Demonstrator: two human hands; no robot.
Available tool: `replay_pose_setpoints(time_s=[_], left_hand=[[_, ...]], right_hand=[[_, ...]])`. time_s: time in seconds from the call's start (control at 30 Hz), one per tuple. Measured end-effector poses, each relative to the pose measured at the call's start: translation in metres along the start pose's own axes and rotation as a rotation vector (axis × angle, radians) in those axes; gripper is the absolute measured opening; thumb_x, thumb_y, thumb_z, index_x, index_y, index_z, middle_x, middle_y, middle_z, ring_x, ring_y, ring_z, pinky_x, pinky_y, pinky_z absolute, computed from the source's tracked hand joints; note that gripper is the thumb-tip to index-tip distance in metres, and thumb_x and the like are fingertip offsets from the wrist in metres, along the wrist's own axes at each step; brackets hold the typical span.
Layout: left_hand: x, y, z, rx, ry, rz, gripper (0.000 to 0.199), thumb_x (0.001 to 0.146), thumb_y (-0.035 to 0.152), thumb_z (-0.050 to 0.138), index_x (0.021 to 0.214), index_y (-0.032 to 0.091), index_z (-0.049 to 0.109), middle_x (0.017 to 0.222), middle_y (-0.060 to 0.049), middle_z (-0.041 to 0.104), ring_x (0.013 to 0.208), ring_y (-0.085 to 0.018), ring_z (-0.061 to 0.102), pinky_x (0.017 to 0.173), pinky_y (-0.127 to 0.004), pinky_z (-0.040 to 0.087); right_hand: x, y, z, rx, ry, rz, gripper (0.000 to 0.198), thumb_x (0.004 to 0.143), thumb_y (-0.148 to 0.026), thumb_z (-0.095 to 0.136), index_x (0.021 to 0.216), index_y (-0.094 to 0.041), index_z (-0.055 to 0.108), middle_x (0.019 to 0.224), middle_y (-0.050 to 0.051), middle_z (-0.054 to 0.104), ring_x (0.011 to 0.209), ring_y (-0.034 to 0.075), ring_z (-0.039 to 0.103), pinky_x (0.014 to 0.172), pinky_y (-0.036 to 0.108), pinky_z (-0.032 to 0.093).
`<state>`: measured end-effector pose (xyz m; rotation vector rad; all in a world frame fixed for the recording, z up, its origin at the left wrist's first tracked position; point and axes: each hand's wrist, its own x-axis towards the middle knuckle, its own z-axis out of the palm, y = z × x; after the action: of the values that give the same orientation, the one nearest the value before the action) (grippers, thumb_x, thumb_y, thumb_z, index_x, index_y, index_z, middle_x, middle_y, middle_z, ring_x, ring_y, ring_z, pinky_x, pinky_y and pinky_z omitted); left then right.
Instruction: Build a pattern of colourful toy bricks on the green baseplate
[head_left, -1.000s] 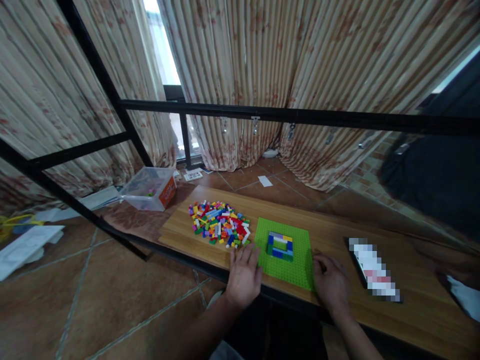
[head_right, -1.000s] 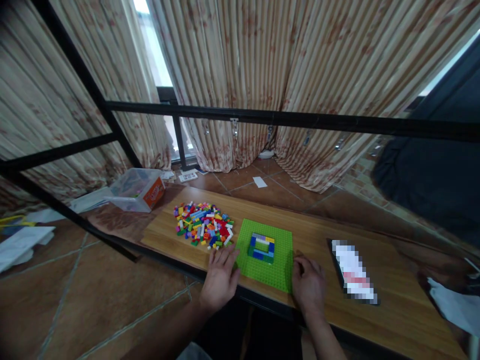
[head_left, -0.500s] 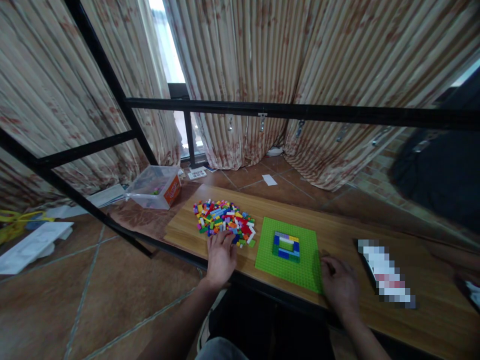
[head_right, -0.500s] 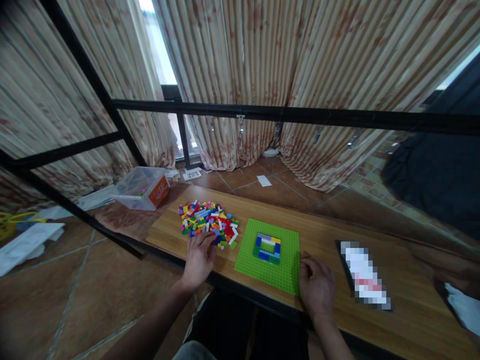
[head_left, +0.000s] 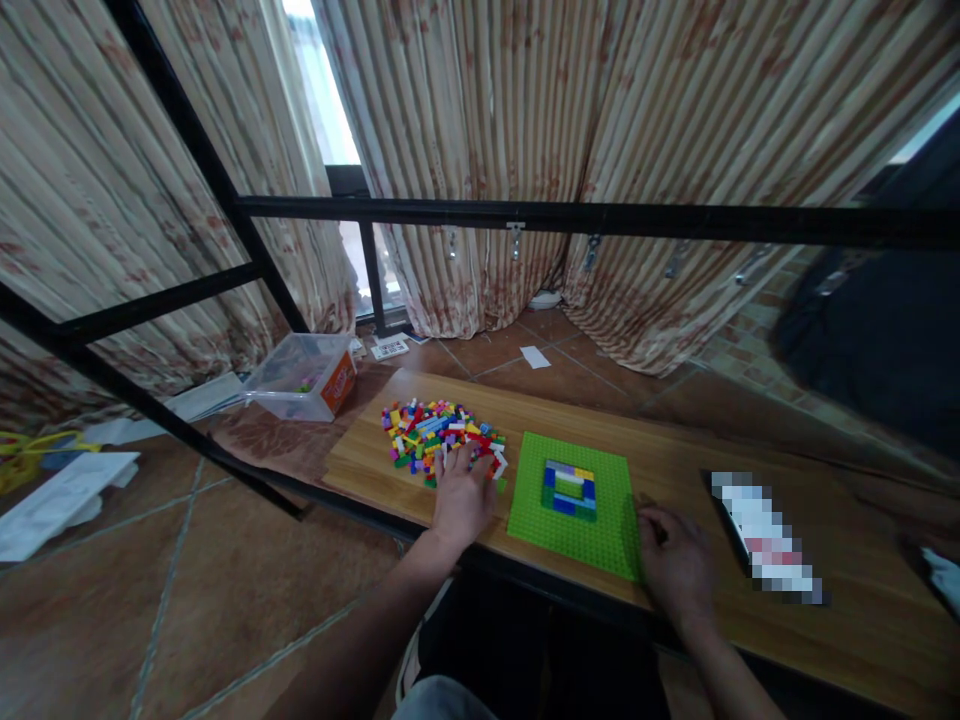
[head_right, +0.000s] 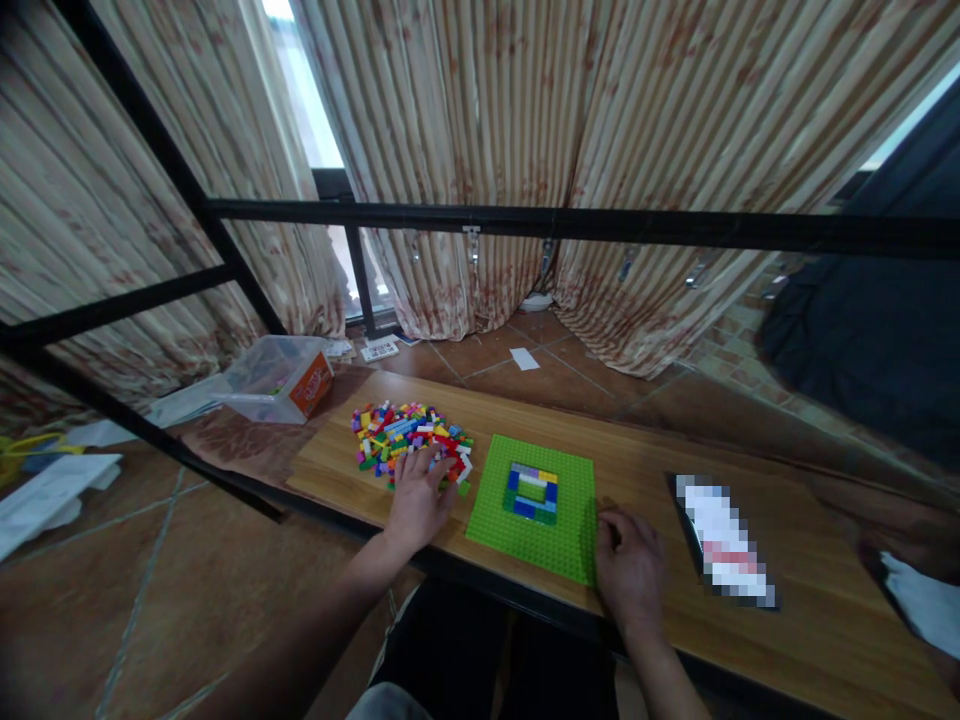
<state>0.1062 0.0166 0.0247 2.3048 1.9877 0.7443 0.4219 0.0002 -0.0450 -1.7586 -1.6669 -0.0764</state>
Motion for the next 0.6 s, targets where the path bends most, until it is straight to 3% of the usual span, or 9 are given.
replay_pose_setpoints(time_s=[0.27, 0.43, 0.6], left_hand=[[0.042, 0.008, 0.01, 0.144, -0.177, 0.117, 0.033, 0.079, 0.016, 0.055, 0.109, 0.02, 0.067, 0.141, -0.014, 0.046, 0.13, -0.035, 0.038, 0.104, -0.064, 0.027], [0.049, 0.005, 0.012, 0.192, -0.182, 0.224, 0.024, 0.079, 0.013, 0.053, 0.096, 0.02, 0.07, 0.137, -0.014, 0.05, 0.13, -0.034, 0.038, 0.107, -0.067, 0.023], [0.054, 0.005, 0.013, 0.182, -0.188, 0.291, 0.025, 0.081, 0.009, 0.05, 0.095, 0.02, 0.068, 0.134, -0.013, 0.052, 0.129, -0.032, 0.04, 0.108, -0.066, 0.023]], right_hand=[[0.001, -0.002, 0.001, 0.025, 0.012, 0.005, 0.028, 0.085, -0.035, 0.043, 0.083, -0.019, 0.066, 0.089, 0.011, 0.067, 0.085, 0.026, 0.057, 0.081, 0.04, 0.044], [0.002, -0.007, 0.0, 0.036, 0.024, 0.053, 0.025, 0.084, -0.032, 0.044, 0.082, -0.019, 0.066, 0.088, 0.011, 0.067, 0.085, 0.025, 0.055, 0.081, 0.038, 0.044], [0.003, -0.009, 0.0, 0.056, 0.009, 0.068, 0.023, 0.083, -0.03, 0.045, 0.081, -0.02, 0.065, 0.09, 0.01, 0.067, 0.086, 0.024, 0.055, 0.08, 0.037, 0.043]])
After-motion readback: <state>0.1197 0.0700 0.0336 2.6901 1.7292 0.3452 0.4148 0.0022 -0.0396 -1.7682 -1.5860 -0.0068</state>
